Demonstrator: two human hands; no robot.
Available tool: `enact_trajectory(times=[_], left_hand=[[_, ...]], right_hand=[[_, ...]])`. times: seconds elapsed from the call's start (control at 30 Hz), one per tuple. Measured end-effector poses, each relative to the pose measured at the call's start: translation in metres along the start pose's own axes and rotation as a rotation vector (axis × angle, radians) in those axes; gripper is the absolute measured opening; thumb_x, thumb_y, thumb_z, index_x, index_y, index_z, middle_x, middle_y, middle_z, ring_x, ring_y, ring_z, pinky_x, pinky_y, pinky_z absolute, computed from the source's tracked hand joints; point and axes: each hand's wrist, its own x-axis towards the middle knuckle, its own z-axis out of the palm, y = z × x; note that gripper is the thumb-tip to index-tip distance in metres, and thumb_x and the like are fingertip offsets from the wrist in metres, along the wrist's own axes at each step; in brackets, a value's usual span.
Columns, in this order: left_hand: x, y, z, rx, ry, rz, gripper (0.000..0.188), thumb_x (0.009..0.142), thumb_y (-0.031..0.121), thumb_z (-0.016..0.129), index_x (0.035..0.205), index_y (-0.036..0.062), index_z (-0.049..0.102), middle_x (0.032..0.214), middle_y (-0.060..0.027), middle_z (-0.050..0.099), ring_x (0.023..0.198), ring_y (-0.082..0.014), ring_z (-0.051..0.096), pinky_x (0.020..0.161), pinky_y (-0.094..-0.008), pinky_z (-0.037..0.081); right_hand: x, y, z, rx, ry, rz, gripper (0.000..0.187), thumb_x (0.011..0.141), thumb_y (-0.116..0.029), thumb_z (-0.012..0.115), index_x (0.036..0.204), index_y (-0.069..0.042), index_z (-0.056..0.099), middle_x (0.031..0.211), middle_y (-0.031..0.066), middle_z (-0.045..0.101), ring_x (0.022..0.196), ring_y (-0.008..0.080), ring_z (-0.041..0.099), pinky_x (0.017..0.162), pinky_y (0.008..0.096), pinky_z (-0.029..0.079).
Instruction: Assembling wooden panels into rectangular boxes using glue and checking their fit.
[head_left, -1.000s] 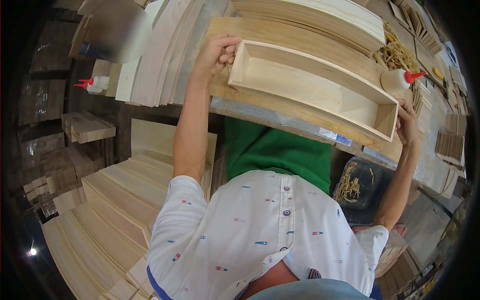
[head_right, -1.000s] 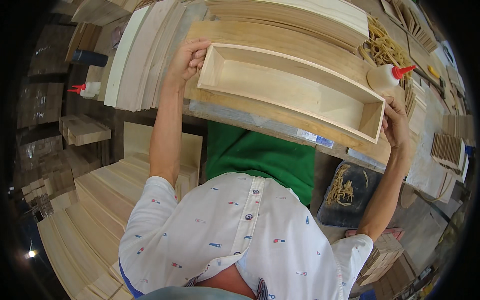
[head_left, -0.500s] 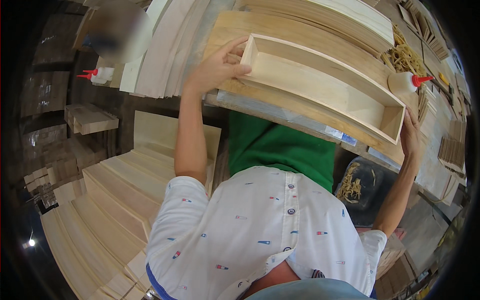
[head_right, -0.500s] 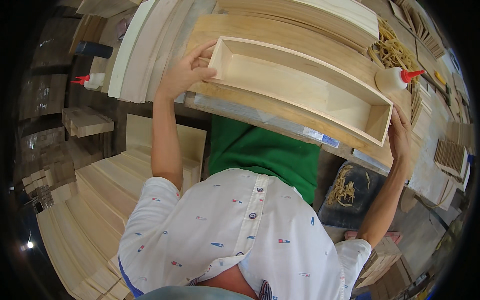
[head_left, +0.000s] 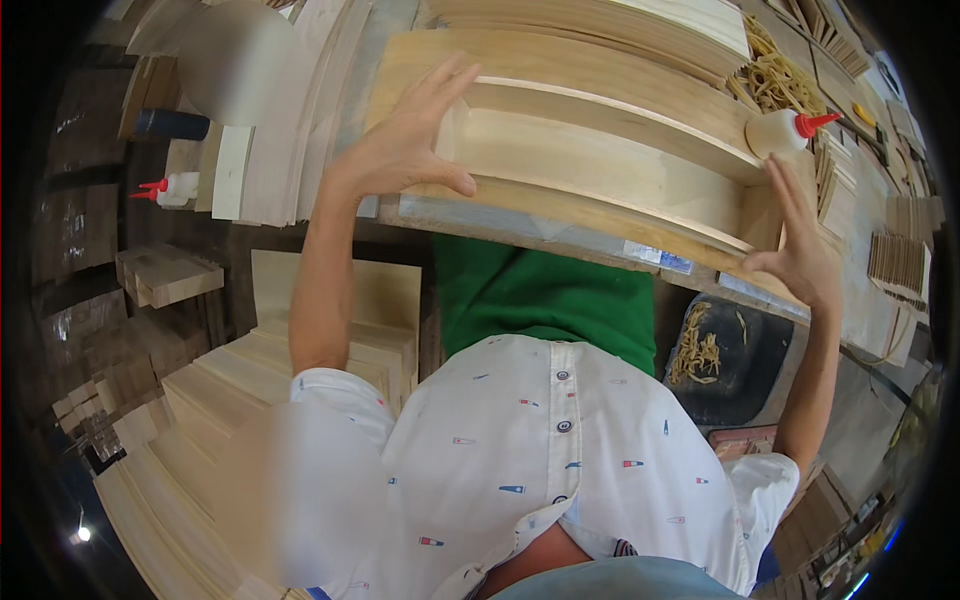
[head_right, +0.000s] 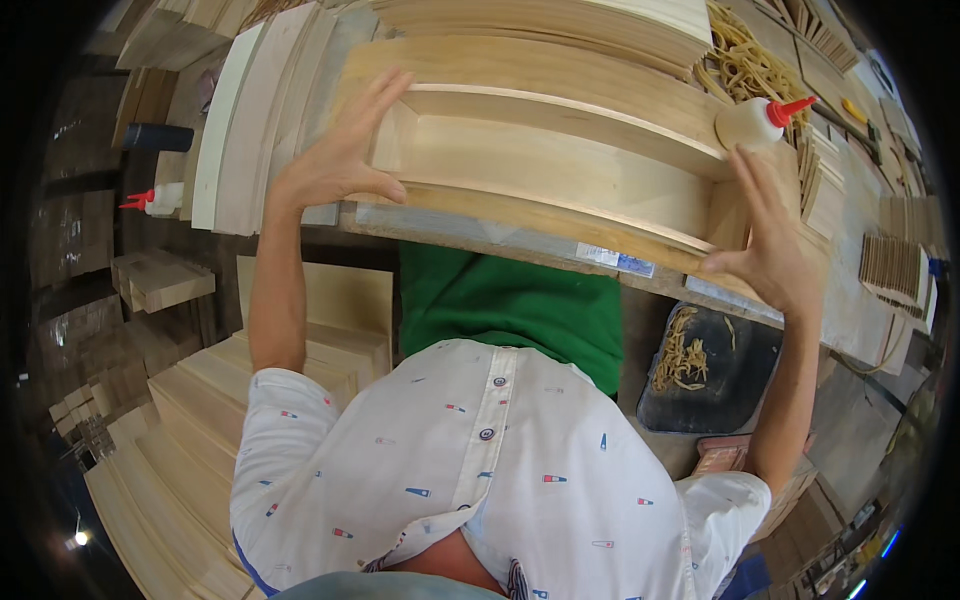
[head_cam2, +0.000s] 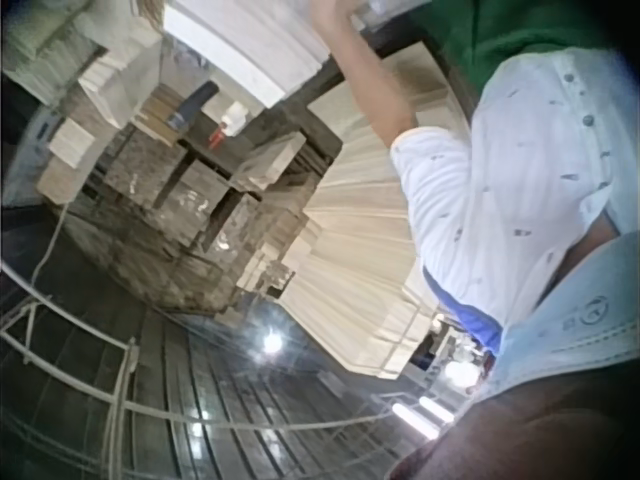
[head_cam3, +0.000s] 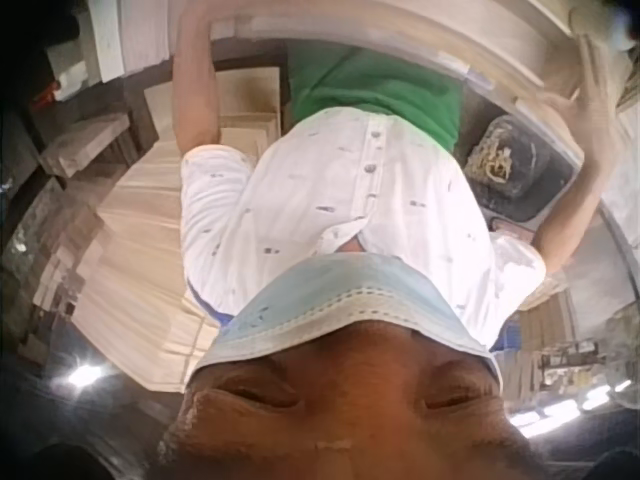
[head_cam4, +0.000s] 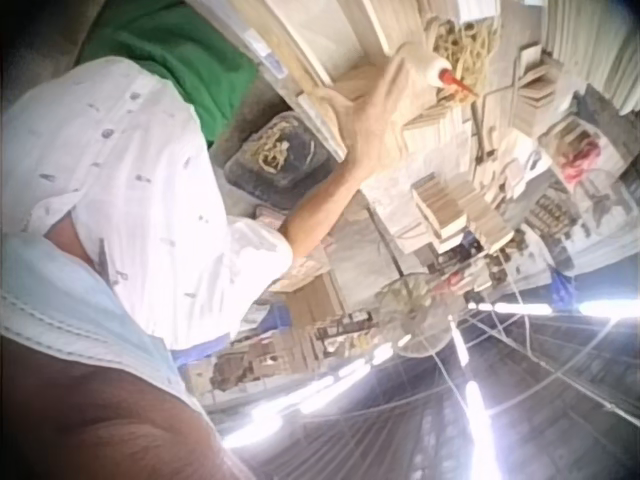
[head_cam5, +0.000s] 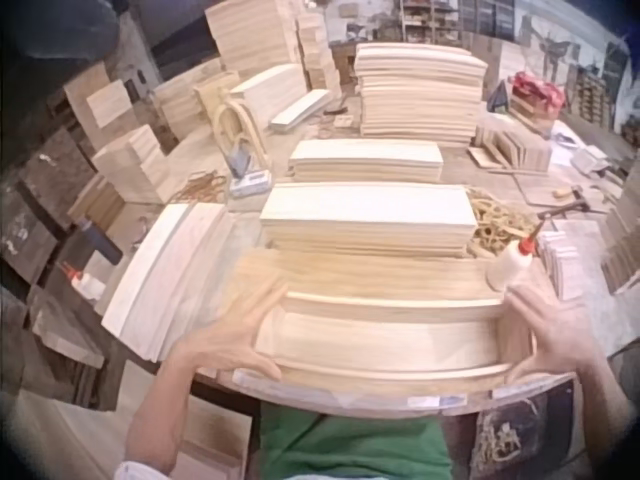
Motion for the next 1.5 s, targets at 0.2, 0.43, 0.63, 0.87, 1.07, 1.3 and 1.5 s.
enact_trajectory(times=[0.2, 0.43, 0.63, 0.87, 1.07, 1.3, 1.5], left_hand=[[0.015, 0.004, -0.004, -0.011, -0.093, 0.004, 0.111, 0.056, 0.028, 0.086, 0.147, 0.0093, 0.024, 0.145, -0.0154, 0.027, 0.134, -0.0337, 0.028, 0.111, -0.0399, 0.028], [0.012, 0.01, 0.001, -0.006, -0.051, 0.053, 0.1, 0.059, 0.019, 0.083, 0.143, 0.0059, 0.03, 0.143, -0.0161, 0.029, 0.13, -0.0347, 0.033, 0.107, -0.0397, 0.034], [0.01, 0.026, -0.011, -0.049, -0.018, -0.089, 0.103, 0.057, 0.013, 0.078, 0.146, 0.0117, 0.027, 0.143, -0.0131, 0.028, 0.131, -0.0322, 0.032, 0.109, -0.0402, 0.03], [0.007, -0.013, 0.005, -0.411, 0.078, -0.073, 0.093, 0.071, 0.024, 0.077, 0.147, 0.0089, 0.025, 0.149, -0.0135, 0.024, 0.135, -0.0294, 0.029, 0.11, -0.0376, 0.027], [-0.004, -0.015, 0.027, -0.862, 0.215, -0.364, 0.063, 0.091, 0.016, 0.06, 0.144, 0.0035, 0.03, 0.14, -0.009, 0.042, 0.125, -0.0195, 0.043, 0.105, -0.0315, 0.034], [0.025, -0.015, 0.028, -0.84, 0.391, -0.457, 0.04, 0.093, 0.031, 0.054, 0.119, 0.0008, 0.061, 0.112, -0.0085, 0.063, 0.1, -0.0147, 0.058, 0.089, -0.027, 0.044], [0.027, -0.043, 0.044, -1.015, 0.492, -0.52, 0.03, 0.089, 0.027, 0.055, 0.105, 0.0036, 0.068, 0.099, -0.0064, 0.065, 0.088, -0.0138, 0.059, 0.079, -0.0257, 0.045]], right_hand=[[0.003, -0.011, -0.002, 0.026, -0.02, 0.065, 0.112, 0.049, -0.026, 0.085, 0.145, -0.01, 0.029, 0.142, 0.0163, 0.034, 0.133, 0.0354, 0.032, 0.11, 0.0413, 0.031], [0.005, -0.012, -0.001, -0.049, -0.037, 0.051, 0.11, 0.049, -0.013, 0.081, 0.145, -0.011, 0.029, 0.144, 0.0145, 0.031, 0.134, 0.0344, 0.03, 0.113, 0.0414, 0.027], [0.006, -0.014, -0.011, 0.069, -0.002, 0.081, 0.11, 0.05, -0.014, 0.08, 0.146, -0.011, 0.027, 0.142, 0.0159, 0.032, 0.133, 0.0352, 0.03, 0.113, 0.0417, 0.026], [0.006, 0.001, 0.002, 0.063, -0.061, 0.016, 0.109, 0.058, -0.048, 0.08, 0.146, -0.008, 0.028, 0.149, 0.0154, 0.026, 0.139, 0.0323, 0.023, 0.114, 0.0418, 0.02], [-0.004, 0.02, 0.005, 0.464, 0.183, 0.313, 0.052, 0.093, -0.032, 0.056, 0.138, -0.008, 0.044, 0.138, 0.0098, 0.048, 0.124, 0.0197, 0.045, 0.101, 0.0339, 0.038], [-0.007, 0.031, 0.011, 0.642, 0.225, 0.586, 0.039, 0.097, -0.033, 0.051, 0.129, -0.011, 0.056, 0.121, 0.0031, 0.059, 0.104, 0.0119, 0.055, 0.082, 0.0236, 0.045], [0.006, 0.027, 0.013, 0.826, 0.19, 0.713, 0.039, 0.091, -0.03, 0.057, 0.126, -0.011, 0.059, 0.12, 0.0011, 0.06, 0.105, 0.0101, 0.053, 0.082, 0.0253, 0.045]])
